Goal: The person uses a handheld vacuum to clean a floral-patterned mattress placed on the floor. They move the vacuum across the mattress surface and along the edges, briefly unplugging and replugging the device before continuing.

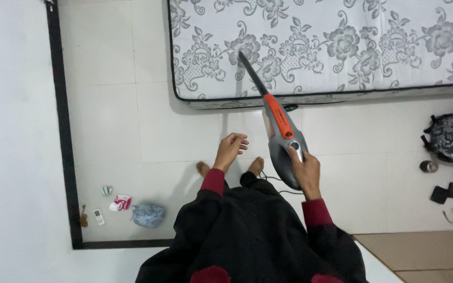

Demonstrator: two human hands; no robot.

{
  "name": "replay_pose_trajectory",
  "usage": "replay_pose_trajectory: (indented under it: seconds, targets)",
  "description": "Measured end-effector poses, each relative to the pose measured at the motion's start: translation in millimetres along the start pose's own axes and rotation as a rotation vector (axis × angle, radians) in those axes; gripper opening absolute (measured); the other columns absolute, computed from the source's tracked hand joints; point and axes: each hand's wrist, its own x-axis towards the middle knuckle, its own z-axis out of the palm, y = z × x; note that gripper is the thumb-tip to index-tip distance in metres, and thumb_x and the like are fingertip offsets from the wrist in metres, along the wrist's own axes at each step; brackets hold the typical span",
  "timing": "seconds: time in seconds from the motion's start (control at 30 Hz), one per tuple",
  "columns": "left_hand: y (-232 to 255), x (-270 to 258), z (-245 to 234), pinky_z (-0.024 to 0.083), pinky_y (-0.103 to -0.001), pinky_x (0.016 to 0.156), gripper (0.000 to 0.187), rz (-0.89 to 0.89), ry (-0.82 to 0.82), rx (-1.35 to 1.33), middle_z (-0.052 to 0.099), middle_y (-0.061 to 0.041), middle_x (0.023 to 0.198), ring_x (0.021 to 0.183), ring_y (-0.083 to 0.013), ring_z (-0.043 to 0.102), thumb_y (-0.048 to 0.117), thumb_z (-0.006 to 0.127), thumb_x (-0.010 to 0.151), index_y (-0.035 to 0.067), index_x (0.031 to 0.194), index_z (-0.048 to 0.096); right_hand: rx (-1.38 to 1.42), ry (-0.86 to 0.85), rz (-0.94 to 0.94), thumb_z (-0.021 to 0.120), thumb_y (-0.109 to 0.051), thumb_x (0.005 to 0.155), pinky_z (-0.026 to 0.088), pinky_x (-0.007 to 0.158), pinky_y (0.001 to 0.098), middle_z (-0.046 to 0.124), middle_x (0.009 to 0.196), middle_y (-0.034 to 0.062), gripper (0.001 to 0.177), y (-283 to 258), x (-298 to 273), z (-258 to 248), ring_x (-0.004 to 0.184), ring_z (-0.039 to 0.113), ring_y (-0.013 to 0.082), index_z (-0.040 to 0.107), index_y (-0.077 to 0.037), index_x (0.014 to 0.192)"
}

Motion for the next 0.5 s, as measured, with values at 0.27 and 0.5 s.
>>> replay_pose_trajectory:
  seconds: [0.27,0.5]
  targets:
    - [-0.4,21.9,-13.6,0.055,-0.028,0.077,0.03,-0.002,0.101,-0.034,0.075,-0.007,0.1,0.088,-0.0146,0.071,0.021,0.047,0.103,0.005,0.115,0.069,0.119,-0.024,-0.044,0.069,-0.047,0.096,0.038,0.041,0.0332,0.054,0.051,0.0057,0.059,-46.4,69.1,28.6,0.042,0.051,0.0138,0.06,0.002,0.065]
    - [21.1,69.9,-39.5,0.054,-0.027,0.074,0.029,0.01,0.06,-0.073,0.073,-0.007,0.1,0.087,-0.0144,0.069,0.022,0.049,0.103,0.004,0.115,0.068,0.163,-0.01,0.035,0.072,-0.045,0.097,0.035,0.04,0.0333,0.05,0.051,0.005,0.058,-95.9,116.9,55.8,0.042,0.046,0.0132,0.058,0.003,0.067]
